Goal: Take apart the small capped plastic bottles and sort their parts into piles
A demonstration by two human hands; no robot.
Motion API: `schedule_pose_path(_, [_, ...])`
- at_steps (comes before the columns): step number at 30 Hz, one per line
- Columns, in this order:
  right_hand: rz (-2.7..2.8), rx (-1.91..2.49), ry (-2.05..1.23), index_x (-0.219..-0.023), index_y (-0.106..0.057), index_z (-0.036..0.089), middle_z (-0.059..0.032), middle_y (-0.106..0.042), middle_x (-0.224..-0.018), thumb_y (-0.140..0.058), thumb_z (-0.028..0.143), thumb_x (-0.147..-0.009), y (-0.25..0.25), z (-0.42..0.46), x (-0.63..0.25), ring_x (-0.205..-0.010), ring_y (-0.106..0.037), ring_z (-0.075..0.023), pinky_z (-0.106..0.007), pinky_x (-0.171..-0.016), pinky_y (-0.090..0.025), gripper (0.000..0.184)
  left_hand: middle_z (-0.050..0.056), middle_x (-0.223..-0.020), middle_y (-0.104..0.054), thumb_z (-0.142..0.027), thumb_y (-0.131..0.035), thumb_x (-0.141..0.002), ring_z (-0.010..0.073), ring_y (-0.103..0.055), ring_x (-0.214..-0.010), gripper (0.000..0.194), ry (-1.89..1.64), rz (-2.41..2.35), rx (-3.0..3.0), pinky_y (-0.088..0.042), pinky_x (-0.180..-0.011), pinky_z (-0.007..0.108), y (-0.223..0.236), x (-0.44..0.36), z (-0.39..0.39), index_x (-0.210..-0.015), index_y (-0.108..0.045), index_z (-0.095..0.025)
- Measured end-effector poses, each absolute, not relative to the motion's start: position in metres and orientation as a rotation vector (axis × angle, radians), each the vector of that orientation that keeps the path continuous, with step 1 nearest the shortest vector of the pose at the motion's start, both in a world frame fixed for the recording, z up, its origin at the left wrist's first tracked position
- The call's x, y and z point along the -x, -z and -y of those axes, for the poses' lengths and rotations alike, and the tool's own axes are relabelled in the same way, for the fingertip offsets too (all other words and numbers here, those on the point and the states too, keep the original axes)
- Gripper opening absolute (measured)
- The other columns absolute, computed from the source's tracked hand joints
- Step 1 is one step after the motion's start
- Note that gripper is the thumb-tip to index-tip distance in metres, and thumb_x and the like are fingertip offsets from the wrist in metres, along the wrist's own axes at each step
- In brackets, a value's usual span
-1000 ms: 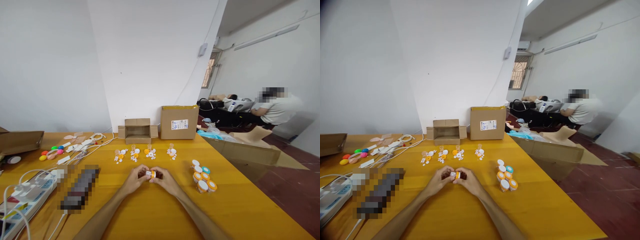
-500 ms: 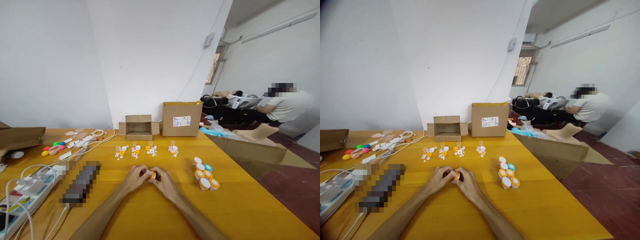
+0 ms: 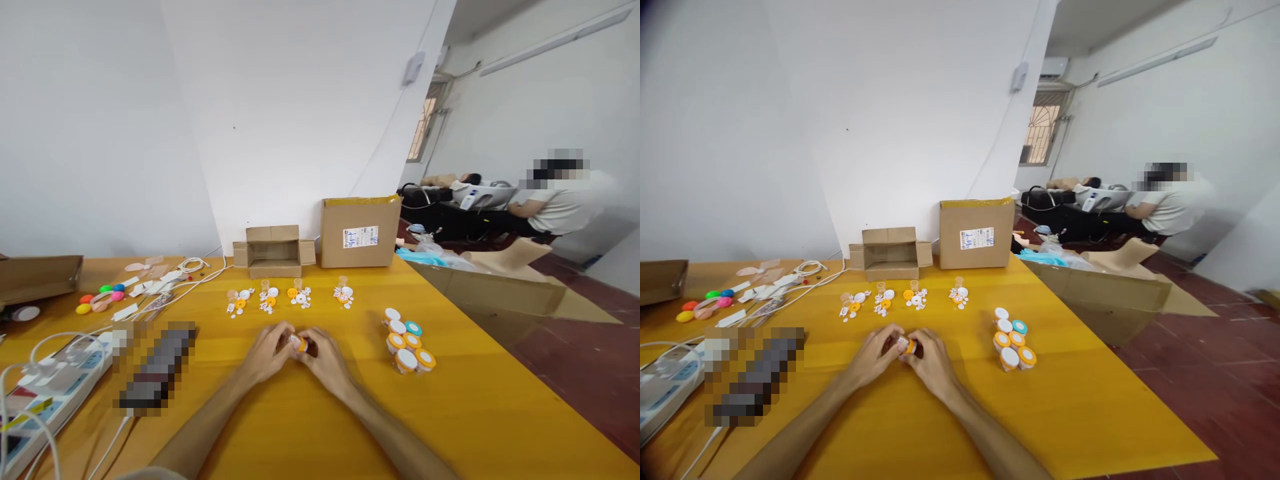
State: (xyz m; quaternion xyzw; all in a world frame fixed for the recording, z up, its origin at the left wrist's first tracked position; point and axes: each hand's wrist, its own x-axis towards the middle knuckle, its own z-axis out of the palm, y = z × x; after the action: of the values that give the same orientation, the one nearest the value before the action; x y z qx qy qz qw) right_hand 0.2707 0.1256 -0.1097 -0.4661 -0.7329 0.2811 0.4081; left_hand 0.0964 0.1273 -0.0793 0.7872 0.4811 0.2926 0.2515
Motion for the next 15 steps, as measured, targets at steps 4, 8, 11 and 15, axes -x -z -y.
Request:
schedule_pose_path(4, [1.763,1.137,-0.819,-0.086,-0.068,0.021,0.0004,-0.067,-0.08,-0.069,0.023,-0.077,0.1158,-0.1305,-0.2723,-0.071,-0.058,-0.0171,-0.027,-0.068,-0.045,0.009,0.002,-0.088,-0.067,-0.049,-0.047,-0.092,0.0173,-0.059,-0.079,0.034,-0.814,-1.093,-2.078,-0.047,-0.077,0.027,0.0729,-0.0969,-0.1244,-0.108,-0.06,-0.022])
schedule_pose_path(8, [1.747,1.116,-0.86,-0.083,-0.068,0.021,0.0021,-0.065,-0.077,-0.071,0.022,-0.073,0.1189,-0.1315,-0.2715,-0.069,-0.056,-0.0158,-0.026,-0.066,-0.043,0.011,-0.002,-0.072,-0.06,-0.051,-0.046,-0.092,0.0144,-0.053,-0.067,0.034,-0.808,-1.155,-2.061,-0.044,-0.068,0.025,0.0761,-0.0982,-0.1271,-0.091,-0.06,-0.02])
schedule_pose_path(11, [1.762,1.106,-0.871,-0.081,-0.068,0.021,0.0019,-0.064,-0.076,-0.072,0.022,-0.073,0.1163,-0.1296,-0.2709,-0.07,-0.055,-0.0156,-0.026,-0.066,-0.043,0.009,-0.002,-0.071,-0.06,-0.052,-0.048,-0.09,0.0151,-0.053,-0.067,0.033,-0.799,-1.279,-2.076,-0.043,-0.067,0.026,0.0811,-0.0978,-0.1289,-0.085,-0.058,-0.021])
schedule_pose_path(15, [1.78,1.097,-0.87,-0.083,-0.069,0.021,0.0016,-0.063,-0.075,-0.07,0.027,-0.077,0.112,-0.1282,-0.2717,-0.067,-0.054,-0.0151,-0.025,-0.063,-0.042,0.009,0.002,-0.085,-0.067,-0.051,-0.051,-0.089,0.0177,-0.059,-0.077,0.033,-0.81,-1.256,-2.11,-0.047,-0.075,0.028,0.0791,-0.0954,-0.1273,-0.098,-0.061,-0.021])
